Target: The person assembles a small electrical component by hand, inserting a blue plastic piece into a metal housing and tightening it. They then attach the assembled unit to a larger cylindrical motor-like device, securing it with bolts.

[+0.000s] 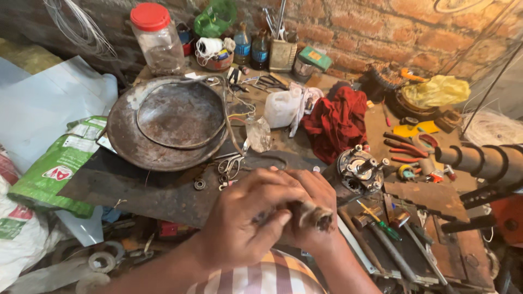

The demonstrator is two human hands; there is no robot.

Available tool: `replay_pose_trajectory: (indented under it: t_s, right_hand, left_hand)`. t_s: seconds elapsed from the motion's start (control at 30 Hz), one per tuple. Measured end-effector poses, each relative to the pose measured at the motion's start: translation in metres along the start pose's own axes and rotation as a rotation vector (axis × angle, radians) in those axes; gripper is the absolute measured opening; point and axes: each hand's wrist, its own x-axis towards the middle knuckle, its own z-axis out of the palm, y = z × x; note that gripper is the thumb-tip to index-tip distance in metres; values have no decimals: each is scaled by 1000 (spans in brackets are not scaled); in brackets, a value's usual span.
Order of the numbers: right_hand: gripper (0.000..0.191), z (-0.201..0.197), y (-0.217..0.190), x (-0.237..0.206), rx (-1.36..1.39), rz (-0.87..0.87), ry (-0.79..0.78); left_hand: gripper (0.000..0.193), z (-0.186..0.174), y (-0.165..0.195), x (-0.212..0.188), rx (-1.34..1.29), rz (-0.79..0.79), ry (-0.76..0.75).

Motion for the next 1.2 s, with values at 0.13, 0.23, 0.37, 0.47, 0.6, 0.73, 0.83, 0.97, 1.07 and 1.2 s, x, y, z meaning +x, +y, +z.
replay_pose_trajectory:
  t_s: [0.13,0.23,0.37,0.47,0.6,0.73,0.83,0.97,1.07,1.2]
  right_hand:
    - [40,-4,0,-1,64,123,-60]
    - [36,-7,2,-5,42,145,-45]
    - [27,-14,6,-9,106,165,-99]
    - [26,-19,6,-5,84,149,-121]
    - [36,-27,2,5,127,250,-163]
    - [33,-33,0,6,322,300,-147]
    - [32,-33,1,-1,495,417,-91]
    - [28,-28,1,-12,772,516,7]
    - [29,-22,2,-18,930,550,47]
    - [33,-14,4,-25,1005,631,81]
  left_hand:
    - [33,-1,6,21,108,58,-83]
    - [26,1,8,34,45,25,-98]
    - [24,3,6,40,-69,-121,-219]
    - [23,7,1,43,-88,-140,-209]
    - [21,11,-9,48,-169,-283,-75]
    - [21,14,-22,49,-504,-332,-22]
    - [21,16,-30,46,-552,-357,-16]
    - [22,19,-33,39,-669,-420,22]
    - [23,29,-30,32,-885,-493,103]
    - [25,41,-31,26,-1016,-692,219]
